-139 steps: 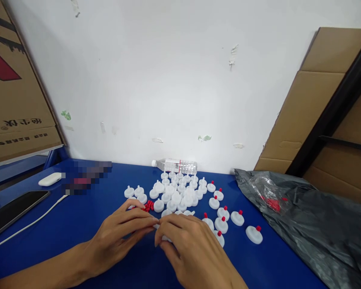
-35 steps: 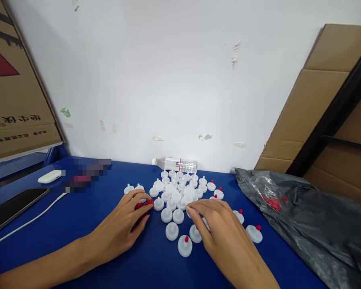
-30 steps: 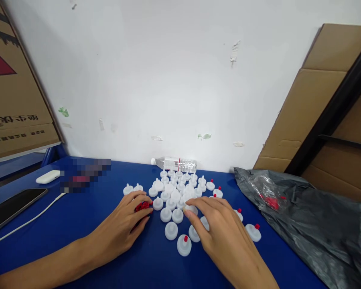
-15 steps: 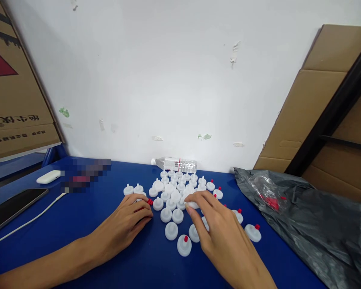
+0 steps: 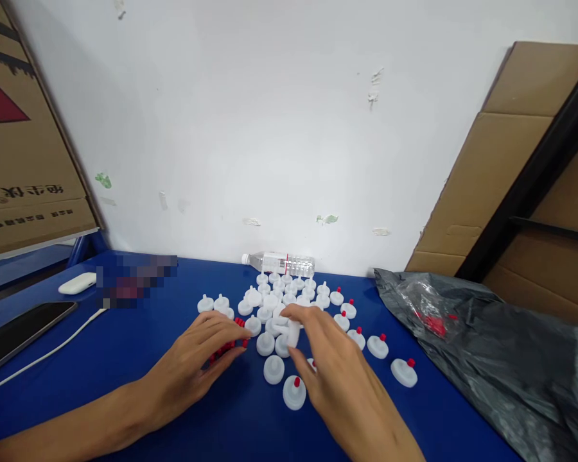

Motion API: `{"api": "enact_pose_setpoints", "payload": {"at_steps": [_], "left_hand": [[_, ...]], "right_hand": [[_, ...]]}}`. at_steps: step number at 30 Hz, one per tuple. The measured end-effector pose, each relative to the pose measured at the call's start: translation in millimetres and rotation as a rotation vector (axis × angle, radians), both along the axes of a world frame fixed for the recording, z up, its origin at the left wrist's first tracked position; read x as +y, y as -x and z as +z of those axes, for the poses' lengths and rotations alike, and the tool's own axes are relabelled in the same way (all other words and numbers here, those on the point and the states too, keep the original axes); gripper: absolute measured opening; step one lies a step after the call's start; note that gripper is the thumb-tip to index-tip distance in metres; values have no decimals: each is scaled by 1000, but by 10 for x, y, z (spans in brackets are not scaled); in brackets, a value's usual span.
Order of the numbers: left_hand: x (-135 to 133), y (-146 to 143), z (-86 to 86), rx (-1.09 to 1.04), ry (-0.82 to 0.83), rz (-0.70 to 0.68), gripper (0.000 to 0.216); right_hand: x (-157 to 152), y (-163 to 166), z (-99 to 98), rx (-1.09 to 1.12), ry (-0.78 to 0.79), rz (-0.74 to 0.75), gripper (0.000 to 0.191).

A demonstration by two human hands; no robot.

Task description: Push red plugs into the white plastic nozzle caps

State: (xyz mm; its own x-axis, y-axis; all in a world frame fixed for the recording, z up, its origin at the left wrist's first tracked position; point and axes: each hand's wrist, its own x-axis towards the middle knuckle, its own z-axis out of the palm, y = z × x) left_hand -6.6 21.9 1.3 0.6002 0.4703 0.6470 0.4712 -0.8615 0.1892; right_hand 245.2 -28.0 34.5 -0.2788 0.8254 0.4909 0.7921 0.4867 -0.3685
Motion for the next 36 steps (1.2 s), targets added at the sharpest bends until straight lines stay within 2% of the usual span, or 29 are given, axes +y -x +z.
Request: {"api": "enact_pose_setpoints", "payload": {"at_steps": [7,13,18,23,27,31,36], "left_hand": [[-30,26,-34,-57,-13,-34,38],[-40,16,-21,-78,-18,-79,42],[-38,17,-15,-112,-34,-175,47],[-14,11,-19,-152,-117,-235,41],[4,12,-6,-135,-122,-236,38],[1,32,3,-89,-45,-269,34],[-28,50,7,-104,45,-341,37]], "right_hand": [[-85,163,38,27,165,94,44],[-100,213,66,35,134,104,41],[-105,250,73,25,99,94,48],[-116,245,88,42,129,120,46],[-142,244,130,66,198,112,36],[-176,243,163,66,224,96,21],[-223,241,157,96,306,104,13]]}}
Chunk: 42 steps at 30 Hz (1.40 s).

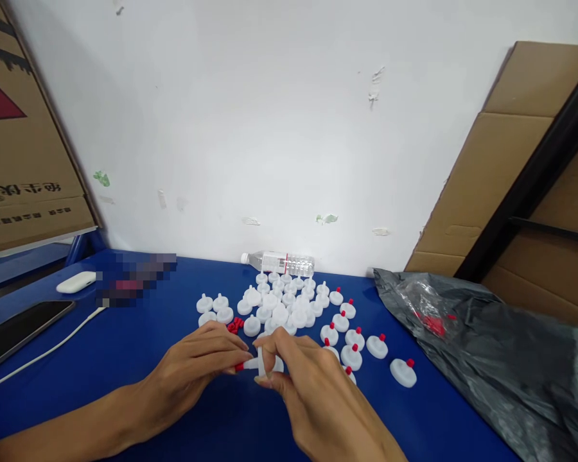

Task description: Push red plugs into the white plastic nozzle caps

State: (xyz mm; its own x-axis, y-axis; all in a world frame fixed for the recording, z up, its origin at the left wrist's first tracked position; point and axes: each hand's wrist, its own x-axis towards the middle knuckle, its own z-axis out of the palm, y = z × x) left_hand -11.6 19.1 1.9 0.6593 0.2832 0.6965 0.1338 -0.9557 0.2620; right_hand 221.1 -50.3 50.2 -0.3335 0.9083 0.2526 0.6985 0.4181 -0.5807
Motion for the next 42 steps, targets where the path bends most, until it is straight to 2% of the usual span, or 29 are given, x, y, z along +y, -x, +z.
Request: {"api": "enact_pose_setpoints", "payload": {"at_steps": [4,9,13,18,27,35,38,42], "left_hand": [[-30,-12,9,-39,23,-26,33],[-35,-15,-17,-34,60,-39,34],[-35,-8,-56,-42,87,-93,32],[-44,1,-83,-68,109,-109,29],[-25,-33,-91,-86,199,-88,25],[-64,-29,-191,-73,277,-48,24],[-49,-48,-146,-54,249,-38,22],[-66,-70,16,-77,150,5,25]], "right_hand": [[-16,-19,-63,73,85,-5,11],[0,-60,-140,117,91,52,10],[-15,-76,-145,126,51,55,11],[-44,-69,-137,35,-53,38,14],[0,-33,-157,14,-110,58,20],[-30,-69,-143,-6,-88,56,19],[-18,-25,-90,-35,-95,76,17],[-41,148,7,-73,-13,78,8]]}}
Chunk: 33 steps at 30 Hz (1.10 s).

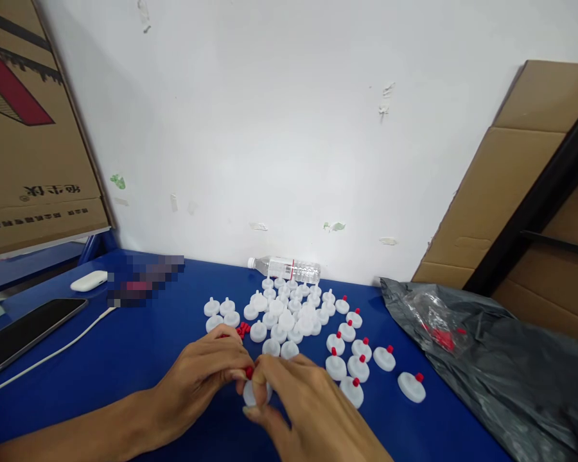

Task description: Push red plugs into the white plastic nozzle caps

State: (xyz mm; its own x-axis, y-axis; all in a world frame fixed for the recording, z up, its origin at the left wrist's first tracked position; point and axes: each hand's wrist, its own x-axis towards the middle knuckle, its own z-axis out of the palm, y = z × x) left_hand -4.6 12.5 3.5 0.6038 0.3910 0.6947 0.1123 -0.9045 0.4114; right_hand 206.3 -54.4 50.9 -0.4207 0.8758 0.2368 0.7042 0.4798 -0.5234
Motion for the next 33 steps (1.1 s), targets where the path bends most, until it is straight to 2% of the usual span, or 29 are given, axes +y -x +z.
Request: {"api": "enact_pose_setpoints", "payload": {"at_steps": [3,5,7,9,11,13,19,24,27,30,33], "left_hand": [[-52,22,99,53,-46,76,25],[-80,41,126,110,-43,118,23],[-90,47,125,136,-45,164,24],[-87,36,112,149,-45,201,23],[-80,18,104,167,-36,205,22],[-77,4,110,177,-29,191,21],[-93,6,147,223,17,192,18],[-73,-3,115,234,-9,242,19],[-20,8,89,257,-63,329,19],[35,30,84,353,-167,473,10],[42,38,94,458,-287,583,21]], "right_hand": [[-6,66,36,-30,28,-52,7],[31,11,28,-31,2,-78,12],[102,-120,-8,-37,-62,-106,20],[185,-284,-66,-76,-145,-194,25],[255,-430,-138,-125,-234,-302,29],[296,-522,-213,-175,-281,-332,32],[309,-567,-351,-250,-282,-244,35],[333,-544,-291,-210,-300,-200,33],[306,-460,-219,-175,-305,-152,31],[255,-340,-150,-152,-289,-83,27],[216,-254,-98,-143,-246,-39,25]]}}
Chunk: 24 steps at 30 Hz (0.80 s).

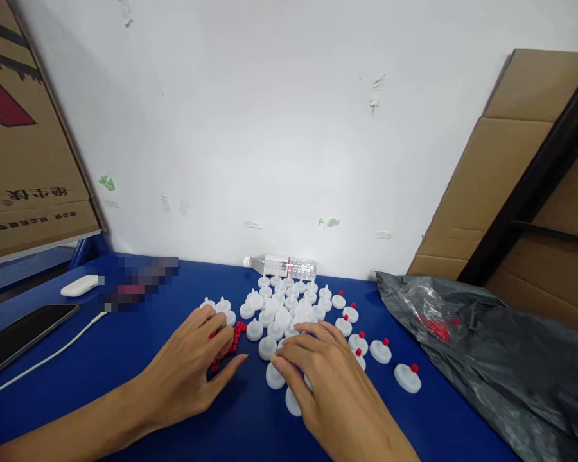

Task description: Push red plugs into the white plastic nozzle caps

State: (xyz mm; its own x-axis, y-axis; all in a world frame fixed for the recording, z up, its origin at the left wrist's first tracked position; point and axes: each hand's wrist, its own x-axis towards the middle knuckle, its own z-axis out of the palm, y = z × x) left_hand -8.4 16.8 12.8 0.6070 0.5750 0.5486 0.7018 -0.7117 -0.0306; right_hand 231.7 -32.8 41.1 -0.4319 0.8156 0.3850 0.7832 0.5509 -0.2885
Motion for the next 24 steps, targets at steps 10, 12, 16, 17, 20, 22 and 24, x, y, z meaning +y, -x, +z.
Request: {"api": "enact_pose_setpoints", "payload": {"at_steps": [10,12,16,17,20,22,24], "left_hand": [[-171,-16,-97,477,92,198,30],[-170,-16,-100,507,117,181,25],[-183,-38,-50,494,157,143,18],[-191,-46,-36,465,151,133,19],[-212,-66,-24,314,84,71,21],[-214,-69,-49,201,25,-2,20],[-206,-67,-87,110,-15,-70,18]], "right_hand": [[-21,39,21,37,113,-10,14],[-21,53,19,28,119,-4,11],[-19,57,-23,18,142,-22,12],[-17,52,-44,16,154,-31,17],[-8,32,-112,15,199,-67,29],[2,29,-143,23,227,-88,33],[14,38,-158,25,256,-93,35]]}}
